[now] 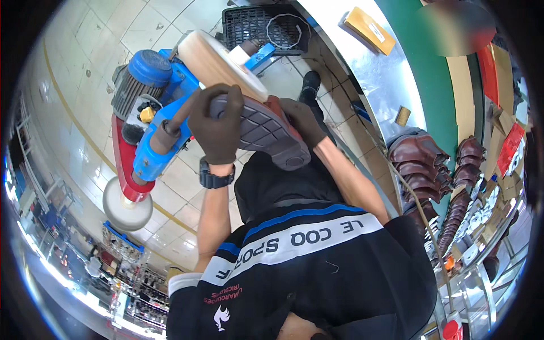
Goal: Buffing and polishing leather boots using a motorized rotating buffing wheel machine.
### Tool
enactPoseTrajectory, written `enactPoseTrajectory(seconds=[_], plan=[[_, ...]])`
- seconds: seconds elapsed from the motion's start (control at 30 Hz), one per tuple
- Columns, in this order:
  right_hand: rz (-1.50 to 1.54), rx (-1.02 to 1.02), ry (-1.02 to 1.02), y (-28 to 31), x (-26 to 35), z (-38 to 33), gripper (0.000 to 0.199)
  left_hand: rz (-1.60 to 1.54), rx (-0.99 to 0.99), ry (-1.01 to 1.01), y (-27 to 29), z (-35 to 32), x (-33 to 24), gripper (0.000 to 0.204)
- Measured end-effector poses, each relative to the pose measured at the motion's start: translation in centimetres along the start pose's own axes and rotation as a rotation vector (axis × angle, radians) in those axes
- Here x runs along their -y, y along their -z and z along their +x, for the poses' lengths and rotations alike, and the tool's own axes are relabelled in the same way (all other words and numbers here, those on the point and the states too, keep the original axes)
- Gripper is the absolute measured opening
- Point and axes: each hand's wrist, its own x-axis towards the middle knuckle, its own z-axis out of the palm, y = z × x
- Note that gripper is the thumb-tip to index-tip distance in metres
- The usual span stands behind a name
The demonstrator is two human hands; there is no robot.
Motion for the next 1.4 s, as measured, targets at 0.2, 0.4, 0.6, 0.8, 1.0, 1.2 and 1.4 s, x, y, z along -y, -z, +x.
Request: enactPoseTrajectory(seconds=[0.2,0.4,0.6,0.8,1.0,1.2,1.4], plan=[[0.161,-0.065,-0.035,-0.8,-1.2,3.2,0.024,0.081,-0.056,-0.095,-1.4,-1.1,1.6,0.011],[0.150,-0.157,0.077,-3.1,-0.3,1.6,0.024,0.091,-0.032,-0.164,0.0,0.4,0.0,0.010],[0.256,-0.161,0.079,-5.5,2.0,-0.7,0.022,0.120,0.074,-0.238,1.5,3.2,-5.5,0.010],[0.268,-0.237,0.349,-5.7,-5.2,0.1,0.029,0.035,0.630,-0.577,-3.3,4.2,-5.8,0.019],[0.450,-0.059,0.363,-7.6,-6.4,3.6,0.030,0.174,0.846,-0.483,-5.9,6.1,-3.3,0.021],[-0.526,-0.290,0.635,-6.1,-2.0,-1.9,0.031,0.077,0.913,-0.951,-3.7,5.1,-13.1,0.018],[0.987,0.218,-0.082,1.3,10.8,-13.0,0.051,0.161,1.200,-1.406,-5.0,-1.6,-16.6,0.018]])
